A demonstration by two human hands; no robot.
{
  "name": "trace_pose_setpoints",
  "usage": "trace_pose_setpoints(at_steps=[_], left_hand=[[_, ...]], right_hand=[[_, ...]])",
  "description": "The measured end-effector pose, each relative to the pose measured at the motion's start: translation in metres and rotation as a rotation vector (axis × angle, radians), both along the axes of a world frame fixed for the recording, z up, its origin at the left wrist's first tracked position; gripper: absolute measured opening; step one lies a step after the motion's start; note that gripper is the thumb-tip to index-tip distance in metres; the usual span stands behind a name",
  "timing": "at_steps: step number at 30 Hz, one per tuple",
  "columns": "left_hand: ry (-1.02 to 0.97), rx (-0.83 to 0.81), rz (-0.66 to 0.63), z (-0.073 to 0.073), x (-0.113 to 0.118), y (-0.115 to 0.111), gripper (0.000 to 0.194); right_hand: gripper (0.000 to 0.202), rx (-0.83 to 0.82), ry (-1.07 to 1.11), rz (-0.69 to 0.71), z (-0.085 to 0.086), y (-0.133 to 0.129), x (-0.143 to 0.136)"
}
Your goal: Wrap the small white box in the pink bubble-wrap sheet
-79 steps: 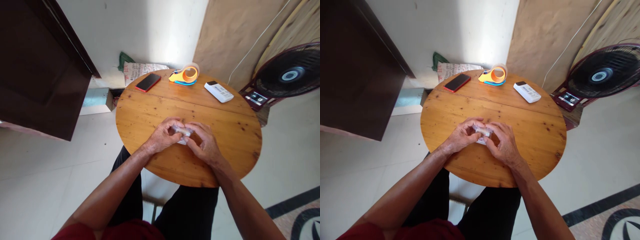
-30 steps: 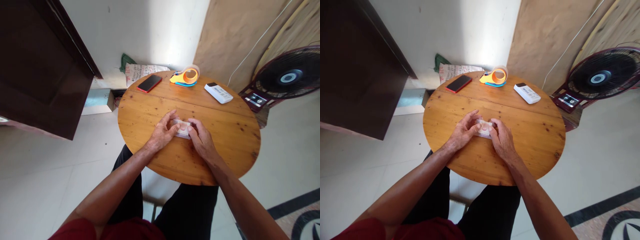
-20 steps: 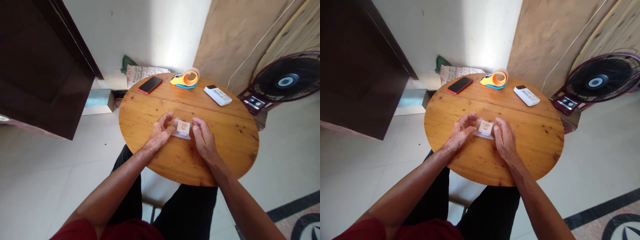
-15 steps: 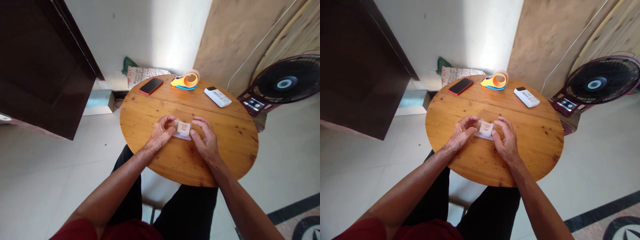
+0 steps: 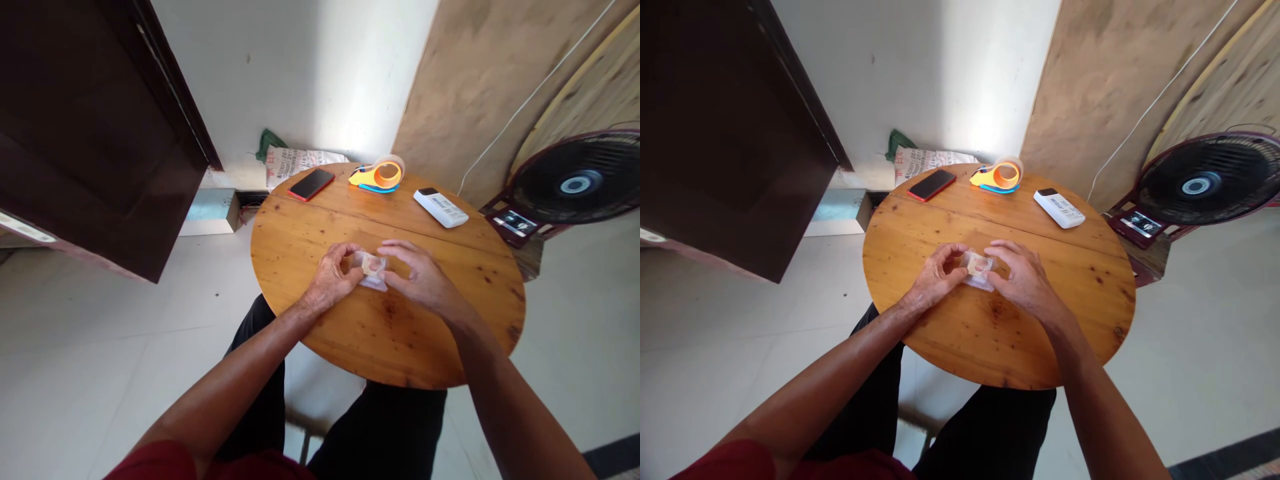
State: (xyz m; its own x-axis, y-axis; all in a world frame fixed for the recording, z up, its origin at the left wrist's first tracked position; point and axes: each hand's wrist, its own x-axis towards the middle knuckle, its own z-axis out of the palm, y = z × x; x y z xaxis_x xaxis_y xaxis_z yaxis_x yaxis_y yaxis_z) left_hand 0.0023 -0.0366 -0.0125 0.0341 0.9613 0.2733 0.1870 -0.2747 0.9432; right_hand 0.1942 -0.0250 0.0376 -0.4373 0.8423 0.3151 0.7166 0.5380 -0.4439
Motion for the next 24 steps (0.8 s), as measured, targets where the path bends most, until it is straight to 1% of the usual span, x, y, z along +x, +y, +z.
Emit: trace_pose_setpoints(at_steps=[2,4,5,8,13,16,19,22,24], left_hand=[[0.000,0.008,0.000,0.000,0.000,0.000,0.033],[0.009,0.009,-0.003,0.000,0.000,0.000,0.032],[0.016,0.005,-0.006,0.001,0.000,-0.001,0.032],[0.029,-0.007,-0.009,0.002,-0.001,-0.001,0.031],[-0.010,-0.028,-0.019,0.001,0.000,-0.001,0.032],[-0.037,-0.051,-0.015,0.003,0.001,-0.001,0.034],[-0.044,-0.062,0.000,0.005,0.001,-0.001,0.034],[-0.033,-0.061,-0.003,0.006,0.001,-0.002,0.033],[-0.037,-0.061,-0.014,0.006,0.001,-0.002,0.033]], right_hand=[[0.023,0.002,0.010,0.010,-0.003,0.005,-0.003],[0.014,0.060,0.077,-0.009,-0.009,0.008,-0.008],[0.012,0.102,0.125,-0.029,-0.013,0.009,-0.011],[0.017,0.193,0.218,-0.088,-0.021,0.009,-0.018],[0.017,0.193,0.248,-0.108,-0.023,0.006,-0.021],[0.013,0.179,0.304,-0.092,-0.020,0.004,-0.019],[0.009,0.136,0.347,-0.025,-0.018,0.002,-0.016],[0.014,0.107,0.288,0.043,-0.017,0.001,-0.012],[0.013,0.142,0.235,0.037,-0.019,0.001,-0.011]])
